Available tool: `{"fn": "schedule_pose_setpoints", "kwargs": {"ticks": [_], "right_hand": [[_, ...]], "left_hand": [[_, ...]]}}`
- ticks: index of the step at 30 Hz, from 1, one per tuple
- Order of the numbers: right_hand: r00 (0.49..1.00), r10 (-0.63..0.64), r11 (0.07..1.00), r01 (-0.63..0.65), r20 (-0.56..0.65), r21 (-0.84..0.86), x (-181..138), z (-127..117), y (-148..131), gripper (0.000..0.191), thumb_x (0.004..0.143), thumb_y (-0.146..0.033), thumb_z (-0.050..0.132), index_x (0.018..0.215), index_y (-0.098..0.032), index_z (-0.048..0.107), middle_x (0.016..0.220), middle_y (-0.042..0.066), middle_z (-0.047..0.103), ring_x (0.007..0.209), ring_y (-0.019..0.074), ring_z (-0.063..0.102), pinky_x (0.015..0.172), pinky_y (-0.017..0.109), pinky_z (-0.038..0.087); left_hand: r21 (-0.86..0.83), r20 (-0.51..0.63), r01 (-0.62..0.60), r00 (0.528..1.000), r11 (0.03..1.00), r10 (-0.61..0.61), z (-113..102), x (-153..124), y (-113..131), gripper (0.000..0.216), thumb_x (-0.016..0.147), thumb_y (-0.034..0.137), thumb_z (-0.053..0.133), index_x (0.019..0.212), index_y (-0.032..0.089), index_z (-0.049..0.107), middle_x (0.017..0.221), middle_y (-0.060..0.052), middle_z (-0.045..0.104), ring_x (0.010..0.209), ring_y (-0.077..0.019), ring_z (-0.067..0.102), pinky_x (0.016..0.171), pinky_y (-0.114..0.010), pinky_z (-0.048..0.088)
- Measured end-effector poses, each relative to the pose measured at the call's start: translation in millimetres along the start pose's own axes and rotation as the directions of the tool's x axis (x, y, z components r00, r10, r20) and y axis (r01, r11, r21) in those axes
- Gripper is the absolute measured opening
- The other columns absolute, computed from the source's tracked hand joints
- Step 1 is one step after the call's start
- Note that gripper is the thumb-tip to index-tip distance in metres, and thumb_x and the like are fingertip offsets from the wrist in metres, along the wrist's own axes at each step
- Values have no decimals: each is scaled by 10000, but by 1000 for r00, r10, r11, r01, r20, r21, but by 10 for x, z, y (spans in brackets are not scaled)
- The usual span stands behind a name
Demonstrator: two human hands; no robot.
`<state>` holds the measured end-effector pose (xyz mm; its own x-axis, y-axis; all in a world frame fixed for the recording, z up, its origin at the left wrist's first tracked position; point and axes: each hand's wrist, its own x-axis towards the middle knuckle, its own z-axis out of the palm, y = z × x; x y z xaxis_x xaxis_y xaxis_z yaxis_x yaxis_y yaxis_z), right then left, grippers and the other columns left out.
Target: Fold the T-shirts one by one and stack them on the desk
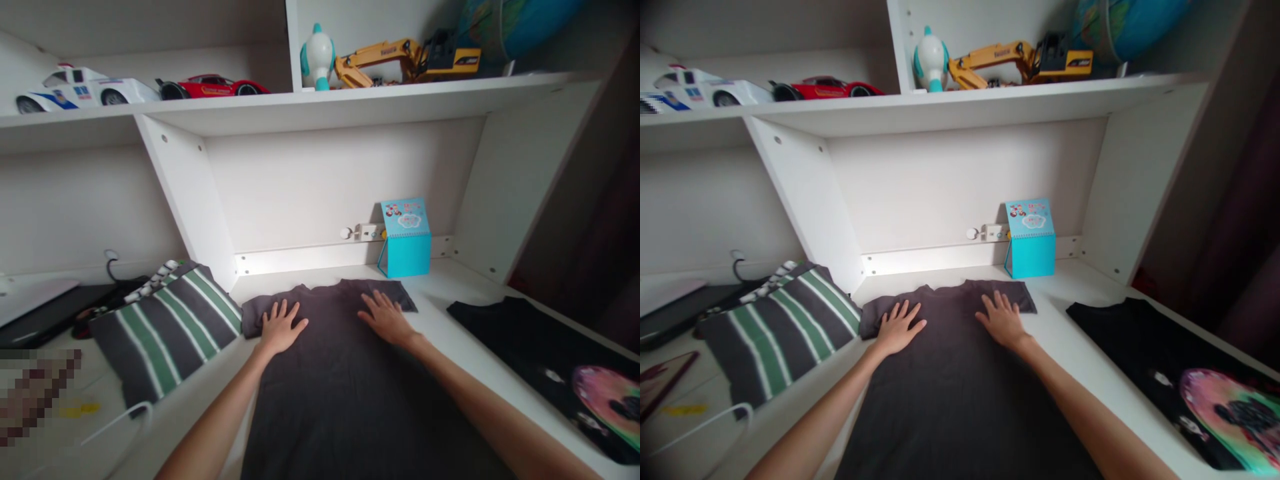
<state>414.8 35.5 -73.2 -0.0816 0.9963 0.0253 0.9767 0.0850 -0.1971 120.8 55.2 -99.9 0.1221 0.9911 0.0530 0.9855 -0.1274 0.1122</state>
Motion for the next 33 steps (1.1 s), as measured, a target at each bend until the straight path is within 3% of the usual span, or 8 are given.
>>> {"fn": "schedule_pose_setpoints", "kwargs": {"ticks": [2, 5, 13, 23, 27, 29, 31, 33], "right_hand": [[984, -166, 986, 165, 59, 21, -276, 154, -170, 603, 918, -576, 392, 1460, -323, 323, 1559, 88, 250, 1432, 302, 174, 1113, 487, 229], [957, -280, 960, 278, 71, 38, -545, 282, -293, 615, 929, -602, 309, 1474, -318, 282, 1564, 130, 201, 1433, 348, 103, 1108, 548, 187], [962, -259, 966, 255, 86, 54, -244, 171, -147, 643, 919, -649, 233, 1477, -333, 268, 1572, 113, 184, 1438, 328, 114, 1104, 560, 170], [949, -293, 955, 296, 113, -8, -376, -32, -137, 581, 965, -507, 308, 1474, -228, 311, 1533, 188, 268, 1411, 367, 211, 1060, 592, 236], [917, -384, 920, 390, 104, -39, -842, -222, -587, 438, 935, -347, 464, 1288, -101, 550, 1250, 243, 584, 1183, 365, 529, 965, 545, 385], [835, -539, 840, 543, 114, -3, -1128, -208, -960, 373, 884, -421, 554, 1181, -204, 617, 1169, 120, 647, 1111, 276, 582, 934, 416, 458], [718, -692, 719, 695, 79, -15, -1350, -105, -1333, 398, 843, -495, 588, 1077, -179, 648, 1076, 125, 657, 1039, 282, 600, 819, 400, 532], [696, -718, 694, 717, 7, -61, -1472, 40, -1617, 385, 835, -464, 616, 1008, -122, 650, 956, 126, 661, 942, 281, 618, 706, 391, 571]], "left_hand": [[-2, 11, -5, 1000, 1000, 5, 0, 43, -18, 763, 841, 739, 170, 1470, 319, 282, 1564, -97, 201, 1423, -381, 138, 1074, -627, 171], [-12, 35, -37, 999, 999, 37, -19, 183, -45, 757, 835, 748, 170, 1470, 347, 262, 1572, -67, 176, 1430, -362, 123, 1081, -623, 156], [-10, 51, 98, 994, 995, -98, -78, 548, 45, 738, 849, 709, 170, 1468, 325, 285, 1571, -66, 172, 1421, -393, 128, 1055, -678, 146], [5, 68, 199, 978, 980, -199, -147, 375, -164, 694, 866, 658, 230, 1464, 314, 300, 1566, -102, 197, 1418, -379, 164, 1056, -664, 159], [1, 19, 346, 938, 938, -346, -230, 407, -278, 633, 886, 567, 321, 1416, 234, 413, 1506, -195, 316, 1368, -416, 274, 1003, -606, 306], [-3, -11, 396, 918, 918, -396, -269, 443, -318, 577, 898, 497, 344, 1372, 193, 473, 1451, -240, 385, 1318, -434, 352, 936, -558, 392], [-5, -40, 441, 897, 898, -441, -302, 473, -355, 522, 901, 432, 367, 1309, 153, 535, 1386, -273, 448, 1262, -446, 417, 866, -518, 444], [-4, -60, 461, 886, 887, -461, -335, 485, -397, 463, 894, 388, 401, 1218, 125, 602, 1299, -279, 528, 1221, -440, 456, 828, -489, 468]]}}
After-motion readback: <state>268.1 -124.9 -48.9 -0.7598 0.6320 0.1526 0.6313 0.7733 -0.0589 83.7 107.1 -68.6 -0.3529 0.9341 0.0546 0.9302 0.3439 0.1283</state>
